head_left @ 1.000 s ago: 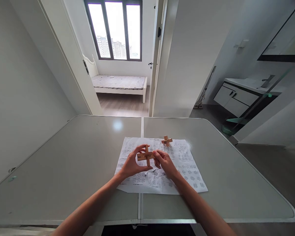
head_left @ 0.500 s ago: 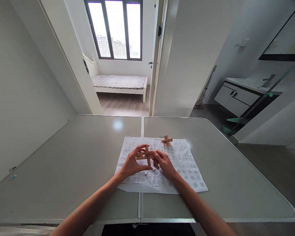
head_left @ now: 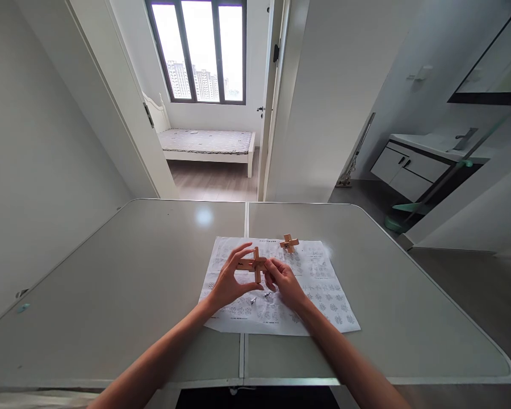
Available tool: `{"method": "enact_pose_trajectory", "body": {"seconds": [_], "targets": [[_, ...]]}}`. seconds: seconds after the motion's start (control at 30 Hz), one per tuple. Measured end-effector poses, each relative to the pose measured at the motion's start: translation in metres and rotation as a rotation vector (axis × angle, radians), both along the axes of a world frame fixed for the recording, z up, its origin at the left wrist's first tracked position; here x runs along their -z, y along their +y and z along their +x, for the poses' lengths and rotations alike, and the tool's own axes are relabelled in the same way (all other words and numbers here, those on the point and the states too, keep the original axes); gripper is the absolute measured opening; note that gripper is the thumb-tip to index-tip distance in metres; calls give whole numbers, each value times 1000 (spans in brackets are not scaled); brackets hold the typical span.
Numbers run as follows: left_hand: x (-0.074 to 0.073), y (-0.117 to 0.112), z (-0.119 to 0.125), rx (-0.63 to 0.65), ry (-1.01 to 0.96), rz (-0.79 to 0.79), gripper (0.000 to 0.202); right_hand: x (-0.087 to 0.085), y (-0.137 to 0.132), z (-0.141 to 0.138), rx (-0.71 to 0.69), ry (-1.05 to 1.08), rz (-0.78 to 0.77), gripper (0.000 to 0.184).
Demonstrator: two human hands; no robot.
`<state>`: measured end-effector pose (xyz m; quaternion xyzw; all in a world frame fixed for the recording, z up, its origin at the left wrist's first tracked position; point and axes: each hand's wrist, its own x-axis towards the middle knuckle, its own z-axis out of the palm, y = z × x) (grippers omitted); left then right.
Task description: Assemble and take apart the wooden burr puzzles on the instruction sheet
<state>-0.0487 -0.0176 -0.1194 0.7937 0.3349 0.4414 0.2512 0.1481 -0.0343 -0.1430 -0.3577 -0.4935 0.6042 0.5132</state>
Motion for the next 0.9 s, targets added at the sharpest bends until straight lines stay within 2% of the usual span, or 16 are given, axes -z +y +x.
{"method": "enact_pose_trajectory", "body": {"seconds": [0.13,0.23,0.9], "targets": [[1,-2,1,71,14,14,64,2,-1,-1,16,-5,6,43],[2,-2,1,94,32,6,58,2,-2,-2,25,11,-11,43],[3,-1,0,77,55,-48,56,9,-1,-7,67,99,-56,42]]}}
